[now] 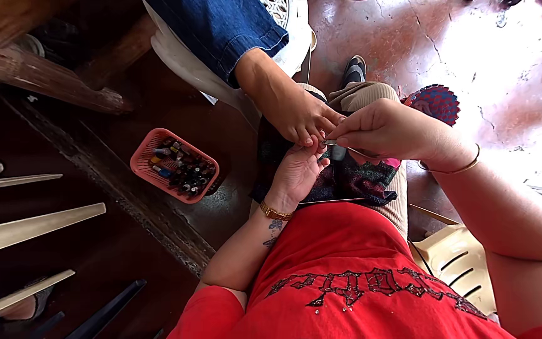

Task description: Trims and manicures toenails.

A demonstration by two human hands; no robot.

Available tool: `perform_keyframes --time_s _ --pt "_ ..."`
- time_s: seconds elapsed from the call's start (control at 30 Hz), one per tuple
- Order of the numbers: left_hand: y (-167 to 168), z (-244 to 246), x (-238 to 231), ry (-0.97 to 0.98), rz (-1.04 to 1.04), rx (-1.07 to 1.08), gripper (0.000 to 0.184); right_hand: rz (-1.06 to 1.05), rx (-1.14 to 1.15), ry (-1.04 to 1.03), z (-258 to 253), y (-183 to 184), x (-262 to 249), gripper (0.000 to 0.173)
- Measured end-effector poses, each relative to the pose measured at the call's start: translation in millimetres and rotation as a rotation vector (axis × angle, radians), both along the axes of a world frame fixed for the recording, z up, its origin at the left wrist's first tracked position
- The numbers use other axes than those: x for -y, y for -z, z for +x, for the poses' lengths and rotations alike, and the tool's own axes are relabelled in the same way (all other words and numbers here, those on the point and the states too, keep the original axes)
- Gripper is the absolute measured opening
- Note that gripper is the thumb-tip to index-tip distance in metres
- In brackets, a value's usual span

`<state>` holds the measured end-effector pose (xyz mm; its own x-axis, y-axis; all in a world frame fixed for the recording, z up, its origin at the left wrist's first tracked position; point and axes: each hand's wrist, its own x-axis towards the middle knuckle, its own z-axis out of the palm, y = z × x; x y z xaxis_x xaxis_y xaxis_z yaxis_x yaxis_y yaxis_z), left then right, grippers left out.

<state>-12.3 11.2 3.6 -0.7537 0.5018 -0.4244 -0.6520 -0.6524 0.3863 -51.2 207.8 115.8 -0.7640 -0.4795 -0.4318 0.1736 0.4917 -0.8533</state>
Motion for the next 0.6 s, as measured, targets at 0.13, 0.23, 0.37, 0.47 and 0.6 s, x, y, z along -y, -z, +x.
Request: perform_keyframes --time_s 0.13,0.23,0.37,0.47,0.6 --pt "-1 0 0 -0.003 -0.011 0.004 0.015 0.057 0.032 -0.038 -5 -5 -1 0.021" --pt "-1 0 0 -0.006 -0.020 0.011 0.015 0.075 0.023 -0.054 -8 -7 1 0.021" --pt "-2 1 0 -0.001 -0.038 -0.011 0.013 0.147 0.020 -0.104 -13 -12 3 0.020" --pt "-2 1 1 0.000 -0.026 -0.026 0.013 0.192 0.012 -0.142 -18 -16 4 0.021" --pt "-3 1 1 0.009 -0.070 -0.018 0.011 0.198 -0.004 -0.183 -22 -17 7 0.021"
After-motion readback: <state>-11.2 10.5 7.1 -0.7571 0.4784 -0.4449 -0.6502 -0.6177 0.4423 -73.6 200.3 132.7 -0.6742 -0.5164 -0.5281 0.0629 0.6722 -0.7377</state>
